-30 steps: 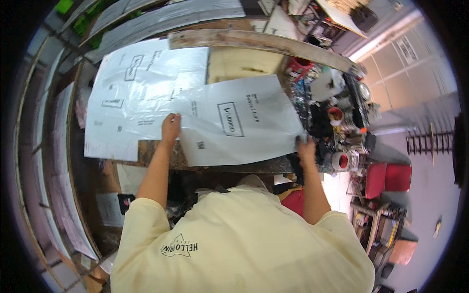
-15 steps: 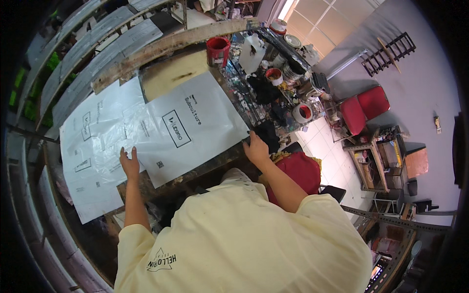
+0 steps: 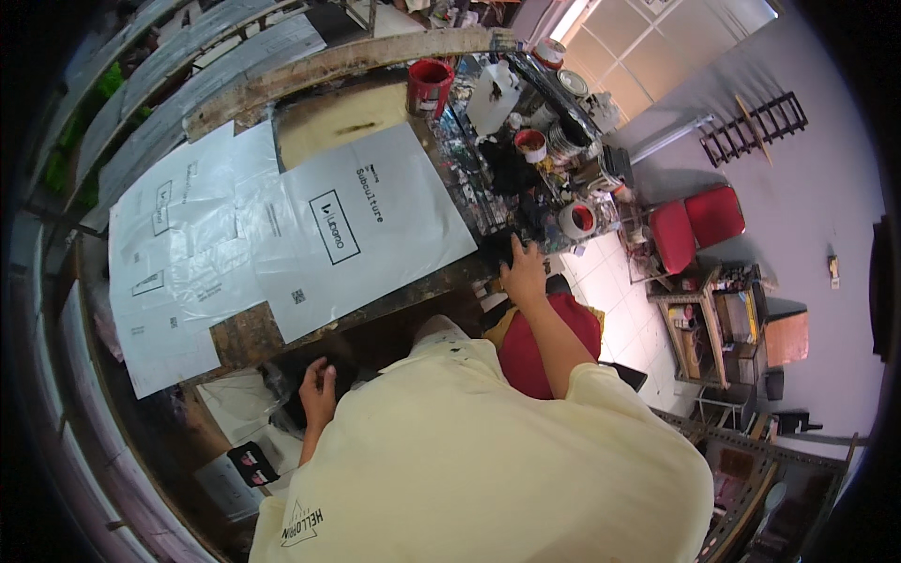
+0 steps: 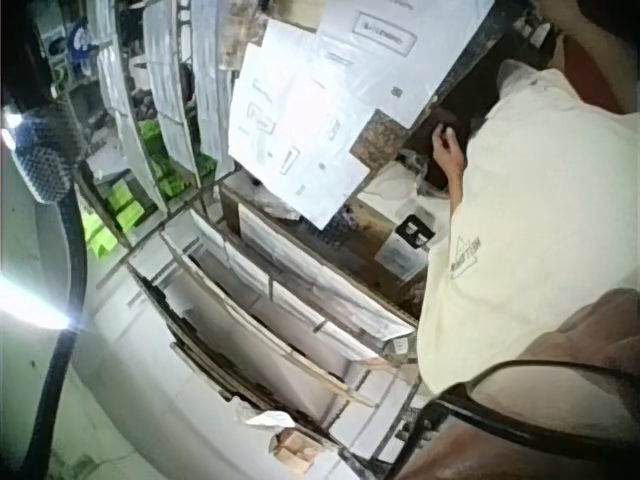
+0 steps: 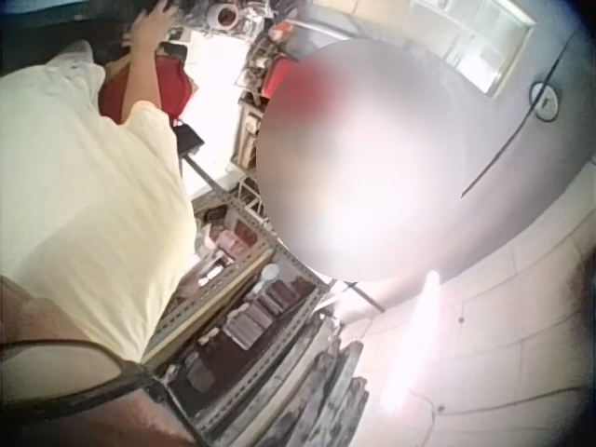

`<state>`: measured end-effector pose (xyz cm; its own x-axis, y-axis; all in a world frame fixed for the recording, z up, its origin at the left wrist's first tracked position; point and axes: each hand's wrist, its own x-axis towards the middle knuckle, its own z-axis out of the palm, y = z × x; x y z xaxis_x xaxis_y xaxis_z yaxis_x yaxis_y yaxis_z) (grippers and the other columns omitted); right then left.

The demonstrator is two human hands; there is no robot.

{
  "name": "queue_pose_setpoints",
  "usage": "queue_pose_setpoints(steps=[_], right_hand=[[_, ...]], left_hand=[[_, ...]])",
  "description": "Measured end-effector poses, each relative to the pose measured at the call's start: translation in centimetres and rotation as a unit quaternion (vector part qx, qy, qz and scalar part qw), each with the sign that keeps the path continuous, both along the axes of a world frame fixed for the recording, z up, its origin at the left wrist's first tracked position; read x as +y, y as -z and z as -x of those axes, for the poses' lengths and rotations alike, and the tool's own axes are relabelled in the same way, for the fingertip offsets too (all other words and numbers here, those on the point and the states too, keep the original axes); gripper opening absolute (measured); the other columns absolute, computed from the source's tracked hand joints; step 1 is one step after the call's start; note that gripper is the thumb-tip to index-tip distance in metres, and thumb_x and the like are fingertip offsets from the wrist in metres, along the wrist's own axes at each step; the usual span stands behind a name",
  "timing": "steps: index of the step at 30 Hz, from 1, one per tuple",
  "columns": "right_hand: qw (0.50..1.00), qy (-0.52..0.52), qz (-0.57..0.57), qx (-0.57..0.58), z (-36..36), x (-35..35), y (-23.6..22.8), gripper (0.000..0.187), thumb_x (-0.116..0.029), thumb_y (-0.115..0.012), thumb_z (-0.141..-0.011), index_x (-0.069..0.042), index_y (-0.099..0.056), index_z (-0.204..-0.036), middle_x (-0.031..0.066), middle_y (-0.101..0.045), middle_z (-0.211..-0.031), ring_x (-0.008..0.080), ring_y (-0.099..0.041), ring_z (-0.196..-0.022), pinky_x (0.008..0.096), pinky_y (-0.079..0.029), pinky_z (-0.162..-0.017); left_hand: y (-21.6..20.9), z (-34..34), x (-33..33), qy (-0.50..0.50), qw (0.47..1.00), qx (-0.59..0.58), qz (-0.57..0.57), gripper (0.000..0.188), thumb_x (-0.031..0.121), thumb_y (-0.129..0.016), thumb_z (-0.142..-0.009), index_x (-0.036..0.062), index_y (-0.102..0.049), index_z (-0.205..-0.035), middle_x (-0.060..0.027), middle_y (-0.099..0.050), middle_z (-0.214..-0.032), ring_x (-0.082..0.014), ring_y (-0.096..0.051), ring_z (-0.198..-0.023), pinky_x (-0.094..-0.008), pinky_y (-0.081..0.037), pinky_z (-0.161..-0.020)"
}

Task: The person performs screen printing onto paper or plastic packaging materials, applying ink with a squeegee through a mesh screen, then removes and organizes the printed items onto nearby shelves.

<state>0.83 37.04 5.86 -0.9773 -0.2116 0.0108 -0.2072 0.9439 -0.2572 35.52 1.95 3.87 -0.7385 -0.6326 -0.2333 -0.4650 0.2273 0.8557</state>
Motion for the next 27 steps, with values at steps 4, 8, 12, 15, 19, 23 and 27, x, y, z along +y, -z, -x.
queue_pose_setpoints(steps=[4, 8, 12, 15, 19, 23, 27], right_hand=[[0.993, -0.052, -0.043, -0.101, 2.7, 0.8, 3.5, 0.05, -0.009, -0.069, -0.087, -0.004, -0.056, -0.135, 0.026, -0.048, -0.131, 0.0484, -0.055, -0.116, 0.0521, -0.051, -0.096], [0.991, -0.099, 0.044, -0.078, 3.4, 0.0, 4.5, 0.041, -0.002, -0.061, -0.087, -0.001, -0.06, -0.128, 0.0258, -0.054, -0.126, 0.0479, -0.055, -0.114, 0.0533, -0.049, -0.097], [0.983, -0.183, 0.014, -0.03, 3.2, -0.4, 6.5, 0.044, -0.003, -0.06, -0.084, -0.001, -0.06, -0.128, 0.0267, -0.056, -0.127, 0.0471, -0.057, -0.113, 0.0542, -0.048, -0.098], [0.966, -0.229, -0.069, -0.1, 5.8, 1.8, 7.7, 0.051, -0.015, -0.068, -0.081, 0.001, -0.061, -0.129, 0.0306, -0.055, -0.132, 0.0486, -0.059, -0.114, 0.0524, -0.05, -0.1], [0.909, -0.271, -0.148, -0.279, 8.4, -3.1, -2.2, 0.054, -0.032, -0.073, -0.087, 0.001, -0.064, -0.13, 0.0285, -0.068, -0.121, 0.0444, -0.062, -0.12, 0.0505, -0.049, -0.104], [0.886, -0.411, -0.129, -0.17, 8.7, -7.6, -6.9, 0.051, -0.031, -0.072, -0.091, 0.0, -0.063, -0.131, 0.0266, -0.068, -0.123, 0.0426, -0.066, -0.111, 0.049, -0.052, -0.097], [0.818, -0.526, 0.008, -0.233, 4.3, -17.8, -8.8, 0.05, -0.035, -0.07, -0.094, -0.006, -0.062, -0.134, 0.0198, -0.066, -0.129, 0.0384, -0.065, -0.113, 0.0466, -0.052, -0.097]], left_hand=[[2.7, -3.0, 1.1, -0.029, 0.995, -0.097, -0.015, 0.044, 0.03, -0.07, -0.099, -0.0016, -0.065, -0.129, -0.012, -0.072, -0.099, -0.0169, -0.065, -0.088, -0.0327, -0.053, -0.079], [8.1, -10.9, 3.3, -0.152, 0.979, -0.132, 0.015, 0.047, 0.035, -0.071, -0.097, -0.0016, -0.066, -0.127, -0.0141, -0.073, -0.1, -0.0201, -0.066, -0.089, -0.035, -0.053, -0.082], [9.9, -16.1, 5.6, -0.178, 0.967, -0.18, -0.024, 0.049, 0.04, -0.07, -0.097, -0.0029, -0.068, -0.122, -0.0202, -0.074, -0.107, -0.0277, -0.069, -0.097, -0.04, -0.054, -0.086], [6.1, -15.0, 7.2, -0.132, 0.951, -0.278, -0.024, 0.053, 0.043, -0.071, -0.095, -0.004, -0.07, -0.117, -0.0251, -0.073, -0.109, -0.0361, -0.071, -0.104, -0.0428, -0.054, -0.091], [7.5, -17.4, 9.4, -0.174, 0.936, -0.304, -0.016, 0.055, 0.053, -0.066, -0.095, 0.001, -0.073, -0.114, -0.0216, -0.073, -0.112, -0.0372, -0.07, -0.108, -0.0438, -0.053, -0.094], [6.6, -13.2, 11.9, -0.28, 0.93, -0.231, -0.06, 0.053, 0.05, -0.068, -0.094, 0.0013, -0.073, -0.115, -0.0207, -0.073, -0.113, -0.0353, -0.07, -0.107, -0.0422, -0.054, -0.094], [8.1, -12.3, 14.8, -0.34, 0.918, -0.168, -0.112, 0.052, 0.048, -0.07, -0.093, 0.0018, -0.072, -0.118, -0.02, -0.074, -0.113, -0.0333, -0.071, -0.105, -0.0414, -0.055, -0.093]])
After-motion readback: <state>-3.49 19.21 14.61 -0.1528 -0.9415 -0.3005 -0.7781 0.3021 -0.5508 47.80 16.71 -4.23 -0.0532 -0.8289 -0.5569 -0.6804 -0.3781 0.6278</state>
